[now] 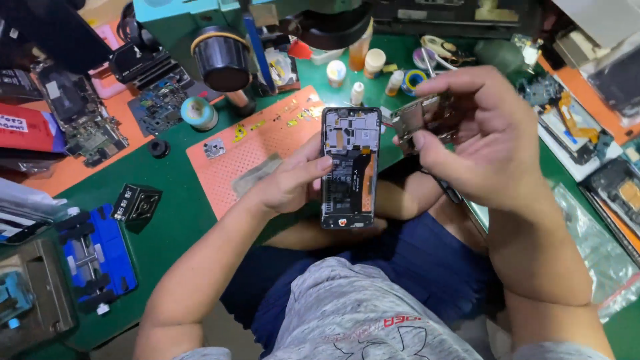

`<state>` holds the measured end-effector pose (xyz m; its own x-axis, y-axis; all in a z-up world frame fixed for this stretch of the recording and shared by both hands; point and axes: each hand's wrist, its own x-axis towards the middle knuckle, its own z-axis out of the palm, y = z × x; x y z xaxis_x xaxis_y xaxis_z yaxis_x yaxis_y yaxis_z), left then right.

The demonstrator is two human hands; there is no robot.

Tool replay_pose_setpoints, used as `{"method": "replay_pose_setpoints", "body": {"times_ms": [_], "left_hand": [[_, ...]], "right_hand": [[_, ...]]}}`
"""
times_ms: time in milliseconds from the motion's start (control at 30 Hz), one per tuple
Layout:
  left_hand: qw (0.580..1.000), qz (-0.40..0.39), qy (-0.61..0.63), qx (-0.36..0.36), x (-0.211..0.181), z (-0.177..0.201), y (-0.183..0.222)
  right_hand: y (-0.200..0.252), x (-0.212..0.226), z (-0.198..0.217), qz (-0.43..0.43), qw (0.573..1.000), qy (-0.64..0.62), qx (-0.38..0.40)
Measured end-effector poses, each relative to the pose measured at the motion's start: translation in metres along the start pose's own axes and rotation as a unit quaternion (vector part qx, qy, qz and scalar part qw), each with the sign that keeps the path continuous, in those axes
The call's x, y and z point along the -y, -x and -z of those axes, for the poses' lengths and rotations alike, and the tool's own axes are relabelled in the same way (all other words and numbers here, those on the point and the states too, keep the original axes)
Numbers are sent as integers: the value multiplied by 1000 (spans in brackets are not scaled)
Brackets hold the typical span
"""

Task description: Testing the functionality of a mobile phone motherboard by installing it into a chassis and connecting a charging cable.

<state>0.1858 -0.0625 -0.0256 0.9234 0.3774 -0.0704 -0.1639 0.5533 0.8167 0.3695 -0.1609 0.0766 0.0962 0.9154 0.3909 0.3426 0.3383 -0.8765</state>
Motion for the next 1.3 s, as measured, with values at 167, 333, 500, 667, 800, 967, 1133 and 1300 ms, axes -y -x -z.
{"method": "replay_pose_setpoints", "body": {"times_ms": [167,333,500,667,800,967,1133,1300], "left_hand": [[999,20,9,-23,-23,9,18],[998,-45,-44,18,-13,19,23],[997,-65,-32,10,6,23,26],[996,-74,51,29,3,18,24],[996,-83,-36,12,6,22,26],[995,-81,-52,16,7,21,27],[991,-82,-100,18,5,22,27],[988,-85,-133,1,12,28,29]], "right_hand": [[-19,-22,-9,88,977,180,76],[-16,-39,-12,70,984,150,71],[-13,-49,-12,-55,988,13,141],[-19,-52,-26,3,980,115,164],[-14,-53,-32,-47,971,186,143],[-16,-56,-36,-16,975,192,110],[-19,-53,-37,11,984,126,126],[-13,-57,-35,-18,974,210,87]]}}
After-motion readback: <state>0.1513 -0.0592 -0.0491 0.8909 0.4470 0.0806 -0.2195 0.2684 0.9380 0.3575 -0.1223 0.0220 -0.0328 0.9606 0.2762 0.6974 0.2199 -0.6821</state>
